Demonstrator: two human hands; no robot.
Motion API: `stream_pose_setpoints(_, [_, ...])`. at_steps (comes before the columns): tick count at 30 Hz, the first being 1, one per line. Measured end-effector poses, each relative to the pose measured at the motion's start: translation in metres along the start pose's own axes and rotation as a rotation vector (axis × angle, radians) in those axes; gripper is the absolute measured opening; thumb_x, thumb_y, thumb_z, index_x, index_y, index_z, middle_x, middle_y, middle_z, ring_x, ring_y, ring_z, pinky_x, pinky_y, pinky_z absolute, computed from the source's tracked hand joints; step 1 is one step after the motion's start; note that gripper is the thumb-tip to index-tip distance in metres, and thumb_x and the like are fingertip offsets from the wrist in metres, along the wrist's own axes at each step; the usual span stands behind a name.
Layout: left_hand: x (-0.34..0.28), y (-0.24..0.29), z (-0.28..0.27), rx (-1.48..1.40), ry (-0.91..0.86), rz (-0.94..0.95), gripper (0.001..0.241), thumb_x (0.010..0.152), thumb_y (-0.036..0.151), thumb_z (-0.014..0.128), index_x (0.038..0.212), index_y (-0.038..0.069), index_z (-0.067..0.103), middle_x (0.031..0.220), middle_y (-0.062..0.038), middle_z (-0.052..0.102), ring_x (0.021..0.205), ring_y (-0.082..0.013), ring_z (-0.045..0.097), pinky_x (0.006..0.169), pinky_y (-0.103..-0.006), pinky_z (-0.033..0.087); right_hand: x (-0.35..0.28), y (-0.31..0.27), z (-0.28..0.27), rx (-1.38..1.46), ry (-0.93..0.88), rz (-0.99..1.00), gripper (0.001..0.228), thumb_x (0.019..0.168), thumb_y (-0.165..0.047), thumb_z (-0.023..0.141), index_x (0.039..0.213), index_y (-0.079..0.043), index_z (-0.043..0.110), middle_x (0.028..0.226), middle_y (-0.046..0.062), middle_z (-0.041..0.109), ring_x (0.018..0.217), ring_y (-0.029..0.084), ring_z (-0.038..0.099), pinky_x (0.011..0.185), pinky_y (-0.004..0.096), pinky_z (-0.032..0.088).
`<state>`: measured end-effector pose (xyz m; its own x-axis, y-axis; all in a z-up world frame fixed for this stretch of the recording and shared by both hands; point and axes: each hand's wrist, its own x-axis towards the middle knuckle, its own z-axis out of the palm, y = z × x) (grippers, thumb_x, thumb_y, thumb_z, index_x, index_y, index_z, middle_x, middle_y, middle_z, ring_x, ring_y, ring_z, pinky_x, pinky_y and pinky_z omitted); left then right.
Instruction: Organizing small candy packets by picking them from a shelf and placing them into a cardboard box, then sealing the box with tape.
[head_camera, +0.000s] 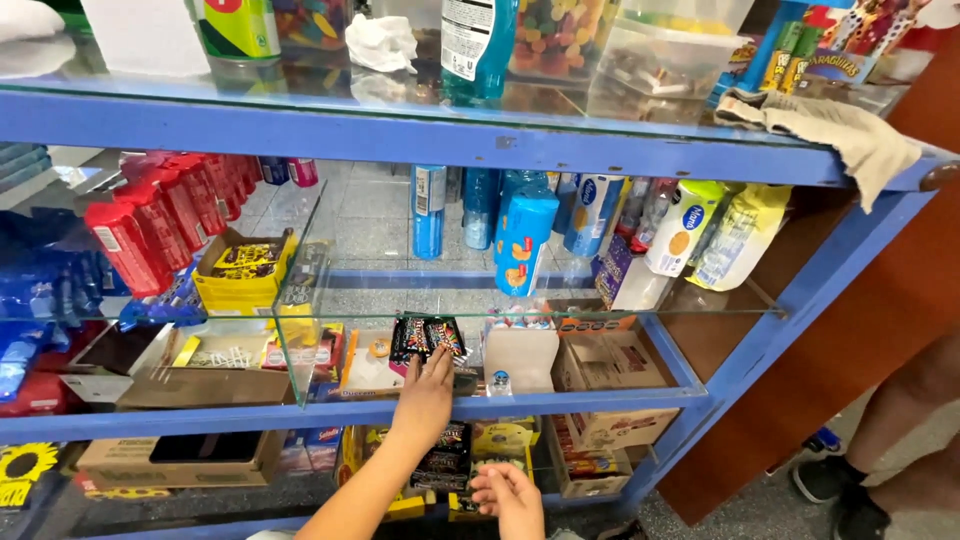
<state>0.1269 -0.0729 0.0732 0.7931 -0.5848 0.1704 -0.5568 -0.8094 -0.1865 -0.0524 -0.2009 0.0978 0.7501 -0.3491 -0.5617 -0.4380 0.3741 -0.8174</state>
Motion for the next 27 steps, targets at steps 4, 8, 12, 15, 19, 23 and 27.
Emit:
stream_pose_setpoints(4, [-0.054, 0.022, -0.030, -0.030, 0.516, 0.101, 0.060, 0.087, 0.004, 0.047, 0.147, -0.004, 0.047, 0.159, -0.020, 0.043, 0.152, -0.0327, 0.033, 0.120, -0.0601, 0.028, 0.028, 0.018, -0.005, 0.210, -0.074, 0.021, 0.046, 0.101, -0.029, 0.062, 0.127, 0.007, 0.072, 0.116, 0.028, 0.078, 0.091, 0.036, 0.073, 0.075, 0.040, 0.058])
stream_pose_setpoints(8, [-0.131, 0.075, -0.033, -0.233, 0.383, 0.232, 0.070, 0.085, 0.000, 0.044, 0.155, 0.000, 0.040, 0.164, -0.017, 0.035, 0.155, -0.0303, 0.023, 0.120, -0.0574, 0.017, -0.037, -0.022, 0.006, 0.671, -0.137, 0.101, 0.083, 0.094, -0.055, 0.045, 0.159, -0.004, 0.040, 0.149, 0.028, 0.058, 0.124, 0.040, 0.058, 0.103, 0.054, 0.045])
stream_pose_setpoints(12, [-0.177, 0.110, -0.003, -0.454, 0.384, 0.412, 0.043, 0.105, 0.021, 0.059, 0.144, 0.004, 0.059, 0.148, -0.011, 0.056, 0.142, -0.0307, 0.044, 0.115, -0.0580, 0.029, -0.081, -0.048, 0.014, 0.773, -0.139, 0.166, 0.058, 0.103, -0.037, 0.042, 0.149, -0.005, 0.051, 0.145, 0.028, 0.057, 0.128, 0.043, 0.054, 0.112, 0.056, 0.041])
stream_pose_setpoints(15, [-0.182, 0.103, -0.054, -0.711, 0.447, 0.318, 0.029, 0.105, 0.017, 0.054, 0.126, 0.007, 0.072, 0.142, -0.008, 0.064, 0.138, -0.0290, 0.052, 0.117, -0.0540, 0.030, -0.063, -0.017, 0.012, 0.782, -0.325, 0.165, 0.051, 0.105, -0.027, 0.040, 0.149, -0.004, 0.055, 0.148, 0.021, 0.060, 0.128, 0.037, 0.058, 0.105, 0.043, 0.045])
stream_pose_setpoints(19, [-0.162, 0.089, -0.074, -0.643, 0.250, 0.062, 0.061, 0.105, 0.043, 0.048, 0.157, 0.012, 0.042, 0.168, -0.008, 0.027, 0.154, -0.0309, 0.017, 0.120, -0.0599, 0.011, -0.046, 0.029, 0.019, 0.981, -0.400, 0.370, 0.079, 0.094, -0.052, 0.055, 0.157, -0.006, 0.049, 0.160, 0.000, 0.055, 0.141, 0.017, 0.054, 0.091, 0.018, 0.049])
stream_pose_setpoints(23, [-0.156, 0.081, -0.074, -0.863, 0.049, -0.162, 0.067, 0.104, 0.057, 0.034, 0.161, 0.022, 0.035, 0.171, 0.000, 0.018, 0.157, -0.0261, 0.007, 0.124, -0.0556, 0.004, 0.011, 0.087, 0.026, 1.158, -0.428, 0.466, 0.100, 0.087, -0.063, 0.063, 0.163, -0.005, 0.034, 0.162, 0.000, 0.049, 0.126, 0.009, 0.062, 0.072, 0.017, 0.052])
stream_pose_setpoints(27, [-0.155, 0.066, -0.052, -0.876, 0.153, -0.375, 0.060, 0.098, 0.045, 0.043, 0.154, 0.026, 0.046, 0.168, 0.002, 0.028, 0.157, -0.0227, 0.015, 0.126, -0.0532, 0.005, 0.004, 0.093, 0.049, 1.423, -0.418, 0.485, 0.070, 0.097, -0.037, 0.045, 0.154, 0.005, 0.035, 0.159, 0.014, 0.043, 0.142, 0.018, 0.039, 0.118, 0.027, 0.028])
